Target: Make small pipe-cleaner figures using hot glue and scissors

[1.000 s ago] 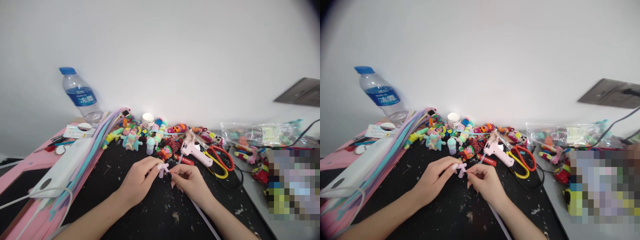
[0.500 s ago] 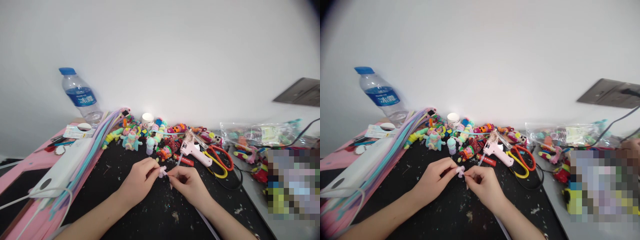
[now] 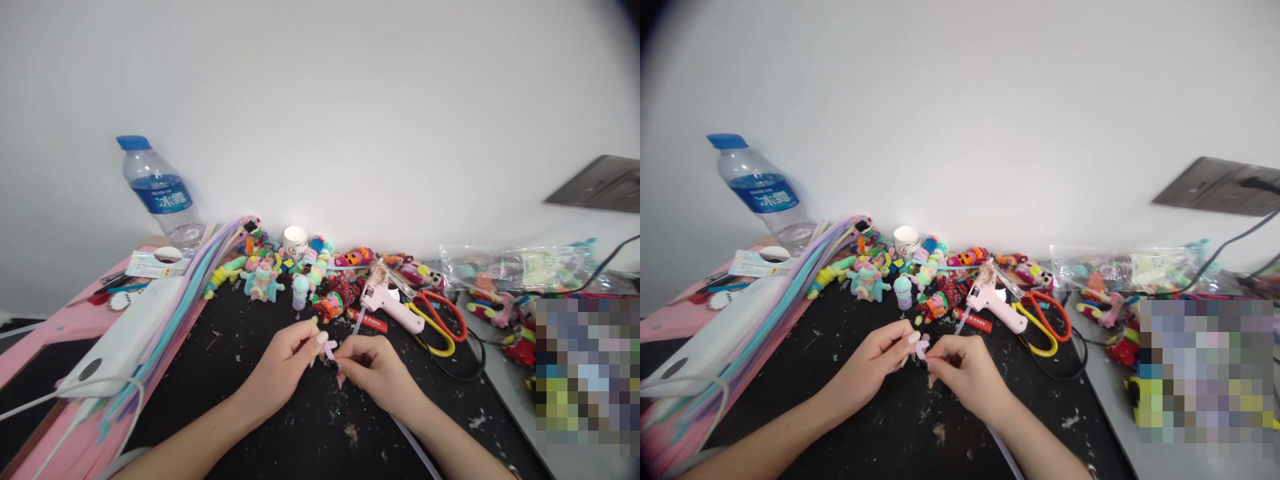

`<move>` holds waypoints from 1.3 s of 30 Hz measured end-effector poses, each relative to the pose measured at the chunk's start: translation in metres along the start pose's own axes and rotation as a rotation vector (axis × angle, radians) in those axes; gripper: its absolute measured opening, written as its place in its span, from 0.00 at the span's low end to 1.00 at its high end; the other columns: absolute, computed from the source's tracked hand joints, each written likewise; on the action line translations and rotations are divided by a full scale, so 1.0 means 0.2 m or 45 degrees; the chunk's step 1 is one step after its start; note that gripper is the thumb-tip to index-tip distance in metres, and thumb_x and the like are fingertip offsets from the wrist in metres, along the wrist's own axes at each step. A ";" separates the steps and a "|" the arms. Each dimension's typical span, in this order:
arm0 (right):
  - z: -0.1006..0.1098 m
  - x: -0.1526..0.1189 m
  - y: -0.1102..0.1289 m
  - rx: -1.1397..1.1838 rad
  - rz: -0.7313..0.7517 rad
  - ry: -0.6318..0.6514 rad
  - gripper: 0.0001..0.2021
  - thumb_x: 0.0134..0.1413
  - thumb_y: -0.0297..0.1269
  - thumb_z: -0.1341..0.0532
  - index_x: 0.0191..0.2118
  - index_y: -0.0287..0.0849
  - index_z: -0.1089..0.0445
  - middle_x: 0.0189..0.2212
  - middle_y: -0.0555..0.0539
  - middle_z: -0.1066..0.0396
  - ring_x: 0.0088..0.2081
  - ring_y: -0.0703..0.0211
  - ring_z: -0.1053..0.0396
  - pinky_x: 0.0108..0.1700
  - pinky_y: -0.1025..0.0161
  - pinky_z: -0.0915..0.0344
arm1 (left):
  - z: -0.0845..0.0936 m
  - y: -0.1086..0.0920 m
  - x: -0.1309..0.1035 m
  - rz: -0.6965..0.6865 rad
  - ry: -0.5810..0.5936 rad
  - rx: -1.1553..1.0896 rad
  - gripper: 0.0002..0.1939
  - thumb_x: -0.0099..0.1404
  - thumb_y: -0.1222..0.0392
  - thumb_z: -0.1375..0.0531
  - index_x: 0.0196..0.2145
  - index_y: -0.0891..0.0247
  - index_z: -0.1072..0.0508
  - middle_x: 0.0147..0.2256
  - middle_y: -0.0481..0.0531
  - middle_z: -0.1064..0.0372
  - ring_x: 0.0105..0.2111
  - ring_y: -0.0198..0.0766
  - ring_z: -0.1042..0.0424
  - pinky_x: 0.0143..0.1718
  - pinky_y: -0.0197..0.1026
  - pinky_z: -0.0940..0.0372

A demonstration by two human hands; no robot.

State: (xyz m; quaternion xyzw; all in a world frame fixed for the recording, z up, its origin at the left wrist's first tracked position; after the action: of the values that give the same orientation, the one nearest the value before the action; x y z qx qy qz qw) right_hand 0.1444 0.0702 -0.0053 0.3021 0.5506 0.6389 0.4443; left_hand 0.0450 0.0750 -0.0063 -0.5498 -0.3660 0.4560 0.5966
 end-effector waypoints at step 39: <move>0.05 -0.04 0.15 -0.498 0.327 -0.137 0.09 0.57 0.31 0.47 0.35 0.40 0.29 0.25 0.48 0.33 0.26 0.61 0.37 0.30 0.66 0.41 | 0.05 -0.07 -0.01 -0.151 -0.118 0.562 0.18 0.64 0.58 0.50 0.18 0.62 0.50 0.18 0.42 0.52 0.20 0.30 0.50 0.23 0.35 0.54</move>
State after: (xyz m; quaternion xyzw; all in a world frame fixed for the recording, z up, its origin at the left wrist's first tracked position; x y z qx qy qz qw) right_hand 0.1489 0.0668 0.0265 0.3117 0.3489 0.7676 0.4381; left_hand 0.0380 0.0771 0.0093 -0.3618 -0.3160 0.5139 0.7107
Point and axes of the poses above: each hand's wrist, its own x-axis towards the middle knuckle, its own z-axis out of the back of the hand, y = z × x, the point moved 10 cm from there along x, towards the middle knuckle
